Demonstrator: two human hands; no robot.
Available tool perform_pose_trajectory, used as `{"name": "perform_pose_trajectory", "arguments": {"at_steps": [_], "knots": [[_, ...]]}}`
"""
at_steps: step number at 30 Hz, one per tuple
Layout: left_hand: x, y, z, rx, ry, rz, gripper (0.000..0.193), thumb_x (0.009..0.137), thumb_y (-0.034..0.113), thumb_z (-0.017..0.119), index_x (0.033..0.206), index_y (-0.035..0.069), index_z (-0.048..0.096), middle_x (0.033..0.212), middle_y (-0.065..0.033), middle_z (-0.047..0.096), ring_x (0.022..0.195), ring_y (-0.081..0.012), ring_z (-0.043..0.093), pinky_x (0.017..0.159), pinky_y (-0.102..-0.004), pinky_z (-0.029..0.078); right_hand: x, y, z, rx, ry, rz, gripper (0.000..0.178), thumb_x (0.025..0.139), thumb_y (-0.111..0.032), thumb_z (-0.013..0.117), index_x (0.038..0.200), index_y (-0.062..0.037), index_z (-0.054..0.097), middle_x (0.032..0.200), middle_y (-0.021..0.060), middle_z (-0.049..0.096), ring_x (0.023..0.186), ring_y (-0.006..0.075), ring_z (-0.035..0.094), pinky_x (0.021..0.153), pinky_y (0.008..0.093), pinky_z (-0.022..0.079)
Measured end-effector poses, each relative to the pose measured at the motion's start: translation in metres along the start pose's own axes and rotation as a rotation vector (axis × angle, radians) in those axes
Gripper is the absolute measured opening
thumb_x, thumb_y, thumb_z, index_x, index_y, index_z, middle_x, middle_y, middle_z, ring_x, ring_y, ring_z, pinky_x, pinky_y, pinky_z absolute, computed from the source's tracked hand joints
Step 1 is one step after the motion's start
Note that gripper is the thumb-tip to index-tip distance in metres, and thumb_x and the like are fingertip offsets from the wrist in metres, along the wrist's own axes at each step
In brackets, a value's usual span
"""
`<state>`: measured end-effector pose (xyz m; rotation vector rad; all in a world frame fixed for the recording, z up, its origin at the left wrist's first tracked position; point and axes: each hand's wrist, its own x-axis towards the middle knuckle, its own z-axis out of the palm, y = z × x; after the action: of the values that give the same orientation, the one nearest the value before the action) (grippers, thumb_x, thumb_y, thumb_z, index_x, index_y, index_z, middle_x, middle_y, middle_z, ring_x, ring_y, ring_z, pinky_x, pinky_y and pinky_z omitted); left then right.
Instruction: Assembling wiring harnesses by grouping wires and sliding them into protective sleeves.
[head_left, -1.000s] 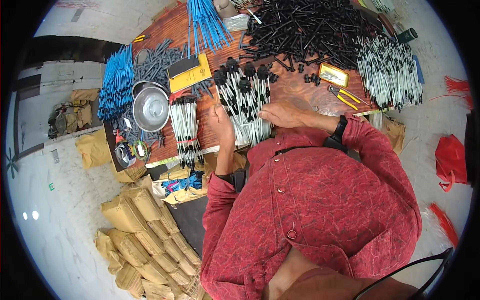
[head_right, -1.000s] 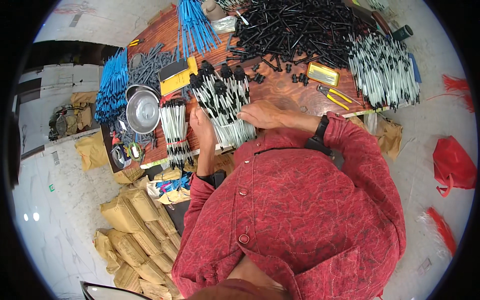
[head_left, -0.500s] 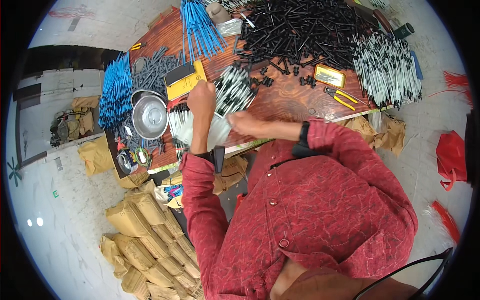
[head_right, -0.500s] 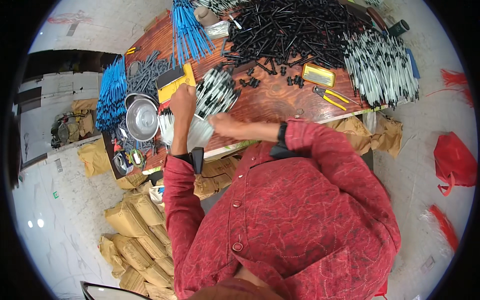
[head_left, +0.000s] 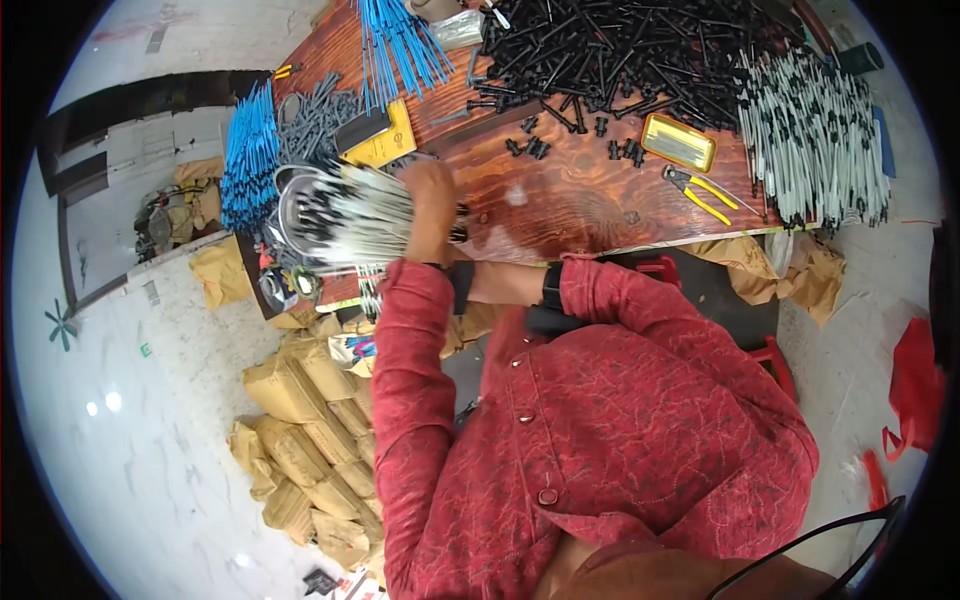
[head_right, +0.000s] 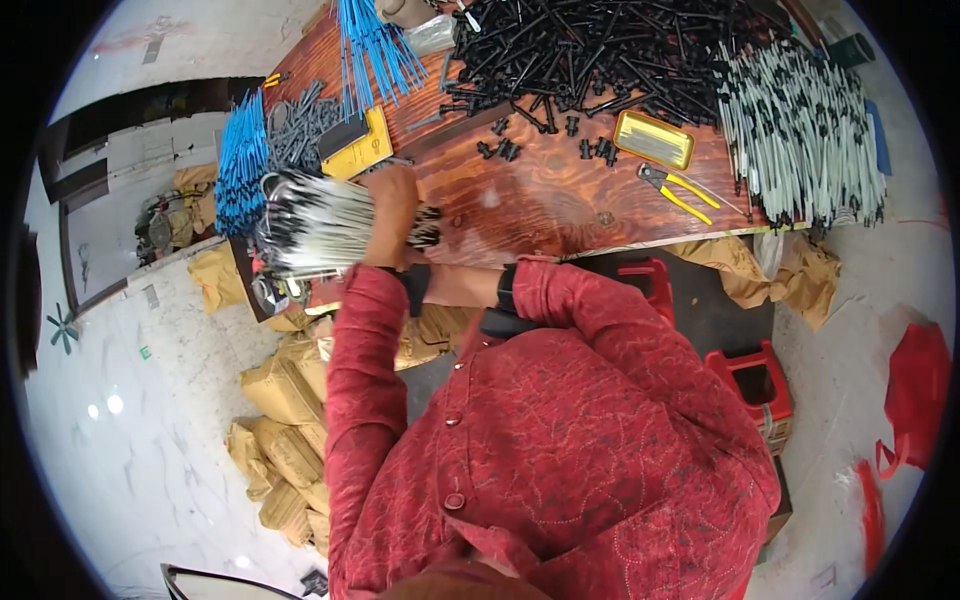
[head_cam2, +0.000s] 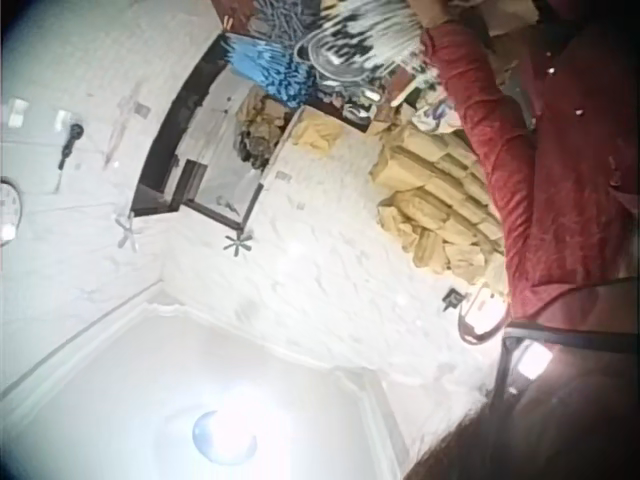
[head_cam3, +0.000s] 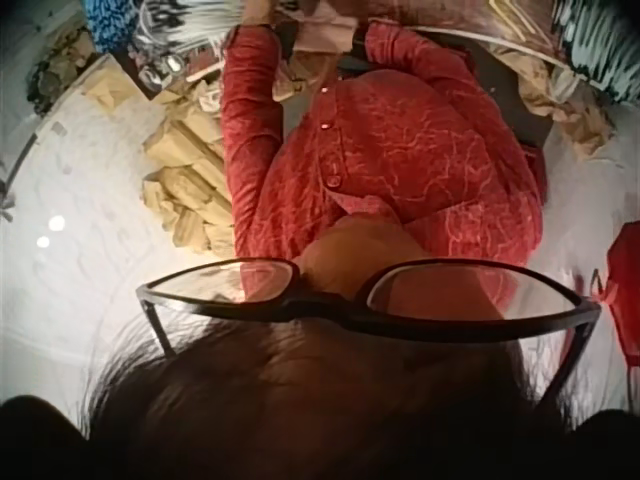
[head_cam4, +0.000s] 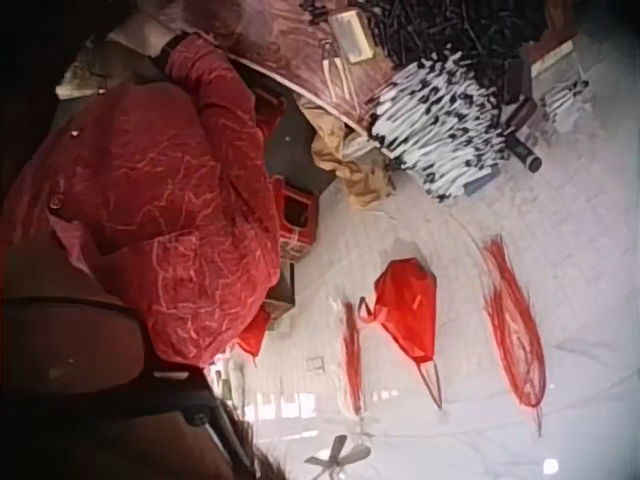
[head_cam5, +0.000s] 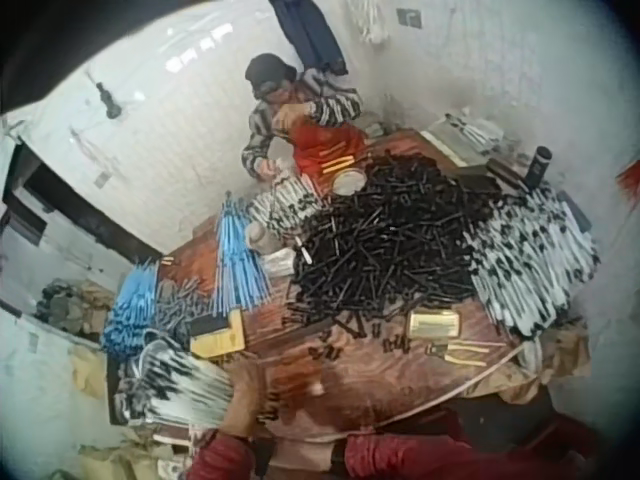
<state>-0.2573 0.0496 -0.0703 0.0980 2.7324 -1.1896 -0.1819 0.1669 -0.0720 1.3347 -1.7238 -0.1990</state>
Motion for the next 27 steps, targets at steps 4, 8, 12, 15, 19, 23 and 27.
{"name": "perform_pose_trajectory", "arguments": {"at_steps": [4, 8, 12, 15, 19, 23, 27], "knots": [[-0.005, 0.017, 0.038, -0.161, -0.135, -0.055, 0.013, 0.082, 0.024, 0.060, 0.075, 0.017, 0.069, 0.074, -0.0024, 0.067, 0.070, -0.0193, 0.067, 0.054, -0.0387, 0.045, -0.002, 0.003, -0.003, -0.587, -0.044, -0.162, 0.037, 0.093, -0.021, 0.050, 0.126, -0.0056, 0.046, 0.121, 0.0057, 0.052, 0.111, 0.0141, 0.047, 0.095, 0.0304, 0.038], [0.012, 0.010, 0.015, -0.048, -0.045, -0.113, 0.013, 0.084, 0.022, 0.059, 0.083, 0.017, 0.072, 0.081, -0.0017, 0.070, 0.075, -0.0213, 0.068, 0.060, -0.0401, 0.049, -0.014, 0.012, 0.006, -1.191, -0.103, -0.368, 0.037, 0.090, -0.020, 0.056, 0.122, -0.0055, 0.048, 0.114, 0.0035, 0.055, 0.103, 0.0112, 0.050, 0.086, 0.0281, 0.040], [0.023, -0.026, -0.017, -0.015, -0.089, -0.113, 0.012, 0.082, 0.022, 0.061, 0.080, 0.018, 0.071, 0.079, -0.0038, 0.070, 0.073, -0.0205, 0.068, 0.056, -0.0388, 0.048, -0.023, 0.003, 0.000, -1.761, -0.137, -0.603, 0.037, 0.086, -0.018, 0.062, 0.119, -0.0055, 0.050, 0.107, 0.0014, 0.058, 0.095, 0.0082, 0.052, 0.078, 0.0259, 0.042], [0.029, 0.001, 0.001, -0.123, -0.230, -0.117, 0.012, 0.083, 0.022, 0.060, 0.082, 0.017, 0.071, 0.082, -0.0043, 0.070, 0.076, -0.0222, 0.069, 0.059, -0.0384, 0.049, -0.025, 0.003, 0.004, -2.206, -0.174, -0.787, 0.038, 0.083, -0.017, 0.067, 0.116, -0.0054, 0.052, 0.102, -0.0002, 0.060, 0.089, 0.0060, 0.054, 0.071, 0.0242, 0.044], [0.007, 0.018, 0.065, -0.194, -0.332, -0.385, 0.016, 0.085, 0.020, 0.058, 0.087, 0.017, 0.073, 0.089, -0.0037, 0.072, 0.081, -0.0240, 0.069, 0.066, -0.0388, 0.051, -0.002, -0.006, 0.022, -3.122, -0.186, -0.817, 0.041, 0.081, -0.015, 0.070, 0.116, -0.0053, 0.051, 0.101, -0.0010, 0.061, 0.087, 0.0058, 0.055, 0.070, 0.0248, 0.046], [0.024, 0.021, 0.006, -0.272, -0.330, -0.127, 0.016, 0.085, 0.019, 0.058, 0.086, 0.018, 0.074, 0.089, -0.0051, 0.072, 0.080, -0.0226, 0.069, 0.066, -0.0372, 0.052, -0.034, 0.025, 0.016, -3.845, 0.040, -0.962, 0.043, 0.082, -0.009, 0.065, 0.121, -0.0046, 0.048, 0.109, 0.0013, 0.058, 0.097, 0.0100, 0.054, 0.082, 0.0280, 0.045], [0.013, 0.017, 0.003, -0.357, -0.340, -0.166, 0.015, 0.084, 0.020, 0.057, 0.082, 0.018, 0.072, 0.086, -0.0084, 0.071, 0.076, -0.0227, 0.069, 0.063, -0.0378, 0.052, -0.030, 0.013, 0.011, -3.185, -0.017, -0.873, 0.037, 0.086, -0.007, 0.058, 0.122, -0.0035, 0.049, 0.111, 0.0054, 0.055, 0.103, 0.0150, 0.052, 0.088, 0.0285, 0.043]]}}
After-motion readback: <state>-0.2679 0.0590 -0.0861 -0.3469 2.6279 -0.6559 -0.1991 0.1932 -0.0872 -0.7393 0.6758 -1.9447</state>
